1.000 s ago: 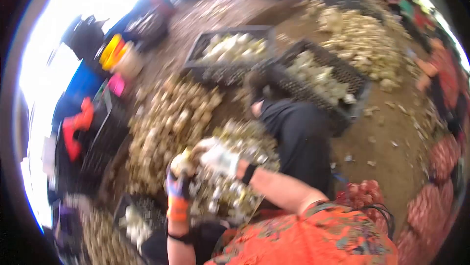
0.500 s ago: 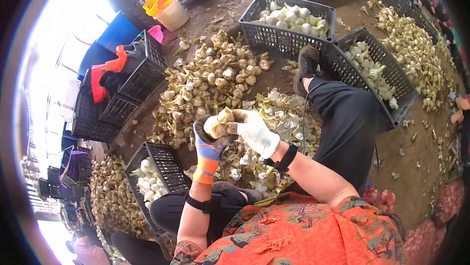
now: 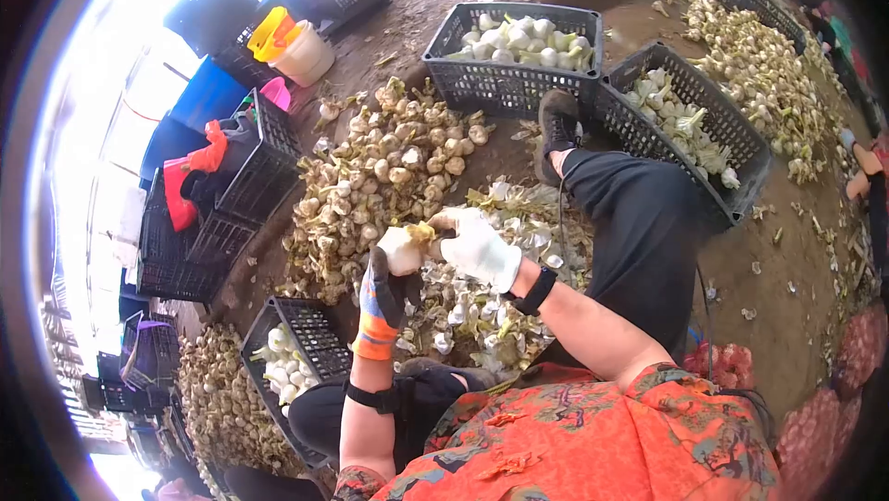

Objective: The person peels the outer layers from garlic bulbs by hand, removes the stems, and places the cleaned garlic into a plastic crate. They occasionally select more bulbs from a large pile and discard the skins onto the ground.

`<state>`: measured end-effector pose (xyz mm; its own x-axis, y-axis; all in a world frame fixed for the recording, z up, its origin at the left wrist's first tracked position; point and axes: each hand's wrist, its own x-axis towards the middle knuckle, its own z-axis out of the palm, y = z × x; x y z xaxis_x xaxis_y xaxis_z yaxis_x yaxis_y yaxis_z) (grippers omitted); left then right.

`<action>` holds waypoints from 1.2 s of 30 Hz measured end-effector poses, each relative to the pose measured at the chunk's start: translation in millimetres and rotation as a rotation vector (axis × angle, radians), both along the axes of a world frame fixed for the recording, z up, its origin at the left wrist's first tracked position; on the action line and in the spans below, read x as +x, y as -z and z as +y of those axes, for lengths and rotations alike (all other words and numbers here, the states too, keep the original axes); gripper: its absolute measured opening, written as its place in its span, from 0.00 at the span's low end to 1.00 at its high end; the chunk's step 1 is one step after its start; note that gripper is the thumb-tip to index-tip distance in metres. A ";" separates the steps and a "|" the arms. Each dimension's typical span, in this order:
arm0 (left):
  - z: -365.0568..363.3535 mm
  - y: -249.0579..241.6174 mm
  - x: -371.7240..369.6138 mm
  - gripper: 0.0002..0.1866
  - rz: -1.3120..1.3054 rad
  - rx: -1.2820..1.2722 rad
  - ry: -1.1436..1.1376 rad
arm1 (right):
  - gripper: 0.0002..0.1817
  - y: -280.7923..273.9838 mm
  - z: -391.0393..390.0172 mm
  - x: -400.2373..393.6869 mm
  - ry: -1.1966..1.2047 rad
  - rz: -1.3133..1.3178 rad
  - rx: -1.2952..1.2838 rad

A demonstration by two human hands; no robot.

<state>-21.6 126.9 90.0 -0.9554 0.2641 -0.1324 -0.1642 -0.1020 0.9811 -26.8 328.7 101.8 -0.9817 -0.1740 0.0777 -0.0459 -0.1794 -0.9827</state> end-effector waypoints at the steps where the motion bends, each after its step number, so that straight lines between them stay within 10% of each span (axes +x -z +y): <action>1: -11.3 26.3 -5.8 0.26 0.046 -0.115 -0.017 | 0.16 6.8 -3.6 -1.9 0.080 0.123 -0.003; 2: -9.1 34.6 -5.8 0.26 0.091 -0.164 -0.081 | 0.17 -2.2 0.8 4.1 0.248 0.368 0.327; 4: 3.8 28.7 -2.0 0.25 0.005 -0.077 -0.157 | 0.18 -39.2 6.1 16.6 0.119 0.061 0.254; 6: 19.0 17.5 -3.4 0.25 -0.149 0.072 -0.155 | 0.13 -14.4 -3.5 19.5 0.480 0.319 0.323; 8: 21.8 27.1 -21.1 0.18 -0.090 0.172 -0.099 | 0.15 -9.8 -1.6 15.0 0.238 -0.085 -0.199; 16: 54.5 -16.7 -10.0 0.14 0.117 -0.018 -0.104 | 0.16 -19.3 6.0 15.4 0.206 -0.177 -0.029; 29: 55.8 -67.1 20.3 0.19 -0.045 -0.095 -0.046 | 0.14 7.0 -7.0 13.9 0.408 0.284 0.454; 30: 50.9 -32.5 -2.7 0.26 0.295 -0.146 -0.092 | 0.13 1.5 -6.6 15.5 0.410 0.290 0.473; 36: 9.1 -8.1 11.8 0.30 0.140 -0.012 0.078 | 0.12 56.4 11.6 -24.5 0.520 0.346 0.727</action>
